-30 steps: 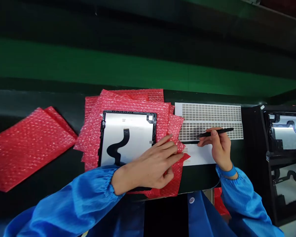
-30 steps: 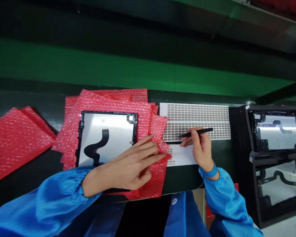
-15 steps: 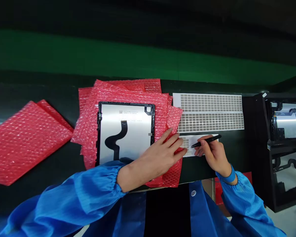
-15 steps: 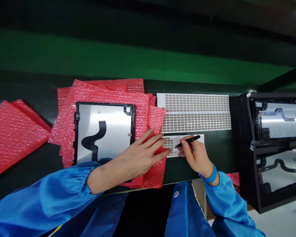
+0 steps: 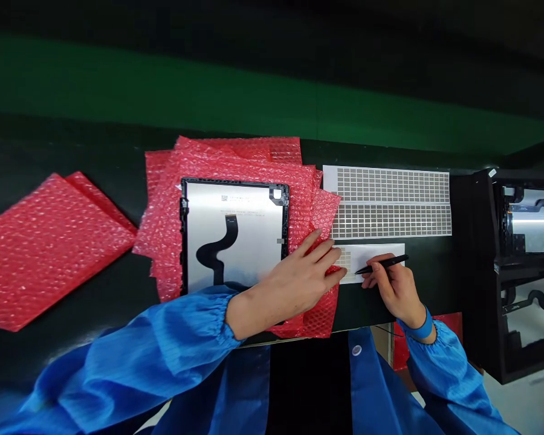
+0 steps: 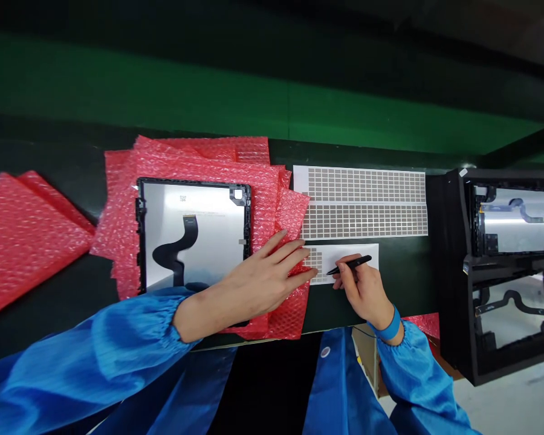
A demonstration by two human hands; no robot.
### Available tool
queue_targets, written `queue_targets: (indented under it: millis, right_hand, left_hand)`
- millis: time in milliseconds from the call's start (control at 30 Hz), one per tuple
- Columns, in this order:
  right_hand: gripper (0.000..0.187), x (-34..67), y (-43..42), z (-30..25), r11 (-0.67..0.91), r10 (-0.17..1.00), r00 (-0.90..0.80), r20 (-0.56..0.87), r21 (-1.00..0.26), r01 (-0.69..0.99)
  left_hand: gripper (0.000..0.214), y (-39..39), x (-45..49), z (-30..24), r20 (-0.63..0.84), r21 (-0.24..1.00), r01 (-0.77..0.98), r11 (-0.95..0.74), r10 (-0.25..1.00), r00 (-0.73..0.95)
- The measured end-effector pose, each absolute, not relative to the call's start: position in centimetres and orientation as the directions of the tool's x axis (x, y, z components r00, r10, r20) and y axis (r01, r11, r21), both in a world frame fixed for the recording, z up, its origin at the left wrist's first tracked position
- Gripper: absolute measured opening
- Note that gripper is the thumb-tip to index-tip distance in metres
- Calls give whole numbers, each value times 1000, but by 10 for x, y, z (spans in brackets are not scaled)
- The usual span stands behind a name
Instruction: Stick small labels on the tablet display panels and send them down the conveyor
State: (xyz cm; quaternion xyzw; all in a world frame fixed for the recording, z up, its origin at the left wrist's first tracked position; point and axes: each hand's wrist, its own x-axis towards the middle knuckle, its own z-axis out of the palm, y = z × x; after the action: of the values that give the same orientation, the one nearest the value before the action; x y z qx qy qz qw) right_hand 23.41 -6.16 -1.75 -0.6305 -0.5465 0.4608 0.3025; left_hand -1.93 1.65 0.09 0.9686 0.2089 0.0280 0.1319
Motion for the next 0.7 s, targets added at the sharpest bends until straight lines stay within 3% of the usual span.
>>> queue_targets:
  millis: [267, 467, 567, 700]
  right_hand:
    - [28, 235, -59, -17, -236, 962, -35, -271, -887, 396]
    - [31, 236, -57, -20, -330, 944, 79, -321, -933, 146]
    - [32, 234, -52, -13, -313, 944, 140, -298, -944, 100]
    - [25, 225, -34, 7, -231, 960, 187, -208, -966, 114]
  left_hand:
    - [35, 16, -18, -1, 43, 293, 399, -869, 429, 902]
    - [28, 19, -15, -5, 55, 289, 406, -867, 438, 897]
    - [28, 17, -10, -3, 68, 310, 418, -854, 458, 886]
    - [38, 9, -24, 22, 193, 344, 427, -836, 508, 840]
